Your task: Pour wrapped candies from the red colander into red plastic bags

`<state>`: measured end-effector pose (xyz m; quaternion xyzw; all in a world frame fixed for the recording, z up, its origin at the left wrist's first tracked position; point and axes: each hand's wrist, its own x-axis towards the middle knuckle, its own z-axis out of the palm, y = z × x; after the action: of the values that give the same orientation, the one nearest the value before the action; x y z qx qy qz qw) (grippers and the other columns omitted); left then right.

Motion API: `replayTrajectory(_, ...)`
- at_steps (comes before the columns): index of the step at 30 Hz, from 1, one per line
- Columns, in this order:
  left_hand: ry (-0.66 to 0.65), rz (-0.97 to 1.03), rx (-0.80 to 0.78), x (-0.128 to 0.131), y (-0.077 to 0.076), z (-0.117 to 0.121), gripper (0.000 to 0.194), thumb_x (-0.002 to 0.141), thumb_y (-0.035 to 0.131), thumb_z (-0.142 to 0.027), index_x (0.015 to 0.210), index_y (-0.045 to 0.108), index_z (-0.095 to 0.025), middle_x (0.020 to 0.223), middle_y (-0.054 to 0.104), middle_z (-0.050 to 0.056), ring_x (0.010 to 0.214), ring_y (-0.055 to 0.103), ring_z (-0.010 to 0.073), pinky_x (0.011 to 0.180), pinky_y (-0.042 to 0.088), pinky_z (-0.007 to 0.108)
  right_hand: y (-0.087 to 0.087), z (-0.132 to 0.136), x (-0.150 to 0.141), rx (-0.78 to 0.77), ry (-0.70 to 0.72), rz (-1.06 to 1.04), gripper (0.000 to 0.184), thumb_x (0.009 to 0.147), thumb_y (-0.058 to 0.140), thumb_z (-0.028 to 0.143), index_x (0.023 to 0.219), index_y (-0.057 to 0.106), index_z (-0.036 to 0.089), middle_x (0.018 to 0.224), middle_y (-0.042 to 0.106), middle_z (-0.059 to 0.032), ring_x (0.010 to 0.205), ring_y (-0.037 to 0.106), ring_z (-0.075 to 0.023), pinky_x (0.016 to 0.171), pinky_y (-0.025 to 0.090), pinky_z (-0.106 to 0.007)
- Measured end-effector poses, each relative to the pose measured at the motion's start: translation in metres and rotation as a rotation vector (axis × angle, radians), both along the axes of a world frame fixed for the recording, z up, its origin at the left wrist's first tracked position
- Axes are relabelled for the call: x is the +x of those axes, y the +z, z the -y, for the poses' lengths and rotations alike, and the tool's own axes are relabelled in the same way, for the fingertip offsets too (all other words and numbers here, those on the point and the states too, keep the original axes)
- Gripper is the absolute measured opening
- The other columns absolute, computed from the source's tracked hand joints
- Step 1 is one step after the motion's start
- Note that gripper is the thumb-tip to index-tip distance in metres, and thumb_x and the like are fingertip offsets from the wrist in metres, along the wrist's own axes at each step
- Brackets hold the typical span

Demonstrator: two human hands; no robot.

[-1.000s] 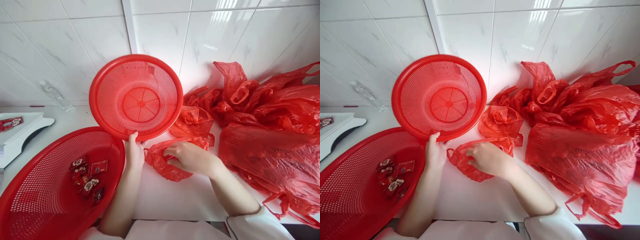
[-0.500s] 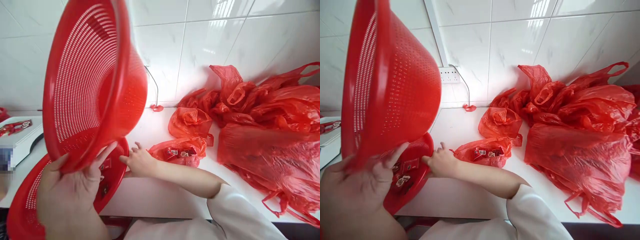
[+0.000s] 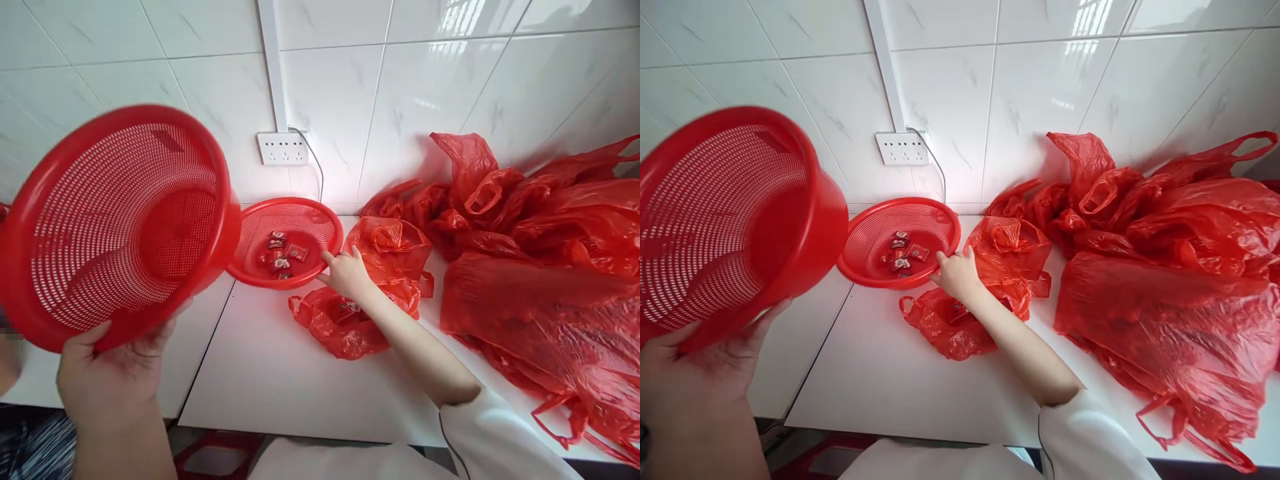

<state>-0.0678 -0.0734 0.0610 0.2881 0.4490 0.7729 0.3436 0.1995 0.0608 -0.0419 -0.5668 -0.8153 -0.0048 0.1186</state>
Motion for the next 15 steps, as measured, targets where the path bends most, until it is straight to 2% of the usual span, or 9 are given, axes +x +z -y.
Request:
replayTrajectory(2, 0.003, -0.074, 0.028, -0.018, -0.018, -0.005, 0.048, 0.073, 0.043, -0.010, 0.114, 0.064, -0.023, 0.124, 0.066, -0.006, 0.107, 0.066, 0.0192, 0.075, 0.061, 0.028, -0.002, -0.003, 0.003, 0.003, -0.027, -0.012, 0.040, 0.093, 0.045, 0.052, 0.106, 0.058, 0.016, 0.086, 0.071, -0.0142, 0.096, 0.064, -0.0296, 0.102, 0.030, -0.052)
replayTrajectory(4, 0.006, -0.042, -0.046, -0.039, -0.038, -0.008, 0.043, 0.073, 0.048, -0.011, 0.111, 0.065, -0.021, 0.111, 0.071, -0.004, 0.093, 0.070, 0.0188, 0.075, 0.062, 0.031, -0.004, -0.004, 0.003, 0.008, -0.038, -0.024, 0.035, 0.094, 0.046, 0.047, 0.107, 0.058, 0.017, 0.088, 0.071, -0.0140, 0.098, 0.063, -0.0299, 0.101, 0.031, -0.050)
replayTrajectory(5, 0.047, -0.002, -0.099, -0.050, -0.048, -0.010, 0.038, 0.072, 0.050, -0.012, 0.106, 0.065, -0.019, 0.100, 0.074, -0.001, 0.086, 0.072, 0.0191, 0.072, 0.063, 0.031, -0.005, -0.005, 0.002, 0.004, -0.041, -0.027, 0.034, 0.094, 0.047, 0.045, 0.108, 0.058, 0.016, 0.089, 0.071, -0.0142, 0.100, 0.063, -0.0302, 0.101, 0.032, -0.050)
replayTrajectory(6, 0.142, 0.037, -0.130, -0.059, -0.057, -0.012, 0.032, 0.070, 0.051, -0.013, 0.097, 0.066, -0.017, 0.087, 0.074, -0.001, 0.075, 0.072, 0.0187, 0.063, 0.064, 0.030, -0.006, -0.005, 0.001, -0.003, -0.040, -0.033, 0.035, 0.093, 0.048, 0.045, 0.112, 0.057, 0.016, 0.091, 0.070, -0.0146, 0.102, 0.062, -0.0306, 0.101, 0.032, -0.050)
replayTrajectory(8, 0.095, 0.061, -0.158, -0.072, -0.071, -0.018, 0.032, 0.070, 0.052, -0.011, 0.098, 0.063, -0.019, 0.086, 0.073, -0.002, 0.078, 0.072, 0.0196, 0.064, 0.065, 0.035, -0.006, -0.004, 0.001, -0.035, -0.023, -0.058, 0.043, 0.093, 0.050, 0.044, 0.126, 0.051, 0.016, 0.098, 0.070, -0.0154, 0.106, 0.061, -0.0308, 0.102, 0.032, -0.052)
replayTrajectory(11, 0.170, 0.098, -0.216, -0.084, -0.084, -0.025, 0.032, 0.066, 0.054, -0.008, 0.096, 0.060, -0.017, 0.090, 0.070, 0.001, 0.084, 0.071, 0.0234, 0.065, 0.066, 0.040, -0.003, 0.001, 0.007, -0.100, 0.033, -0.136, 0.064, 0.092, 0.053, 0.043, 0.146, 0.029, 0.018, 0.113, 0.067, -0.0154, 0.109, 0.061, -0.0294, 0.104, 0.031, -0.055)
replayTrajectory(13, 0.237, 0.124, -0.261, -0.089, -0.089, -0.030, 0.031, 0.064, 0.055, -0.007, 0.094, 0.058, -0.015, 0.092, 0.067, 0.004, 0.089, 0.069, 0.0256, 0.069, 0.066, 0.042, 0.002, 0.008, 0.017, -0.124, 0.074, -0.191, 0.068, 0.092, 0.054, 0.041, 0.150, 0.023, 0.020, 0.123, 0.063, -0.0150, 0.111, 0.061, -0.0284, 0.106, 0.031, -0.055)
replayTrajectory(15, 0.262, 0.013, -0.288, -0.095, -0.091, -0.035, 0.030, 0.065, 0.053, -0.009, 0.094, 0.054, -0.015, 0.093, 0.065, 0.005, 0.093, 0.068, 0.0272, 0.072, 0.065, 0.044, 0.009, 0.016, 0.029, -0.130, 0.110, -0.236, 0.065, 0.093, 0.052, 0.040, 0.149, 0.024, 0.022, 0.128, 0.060, -0.0135, 0.112, 0.061, -0.0273, 0.107, 0.031, -0.054)
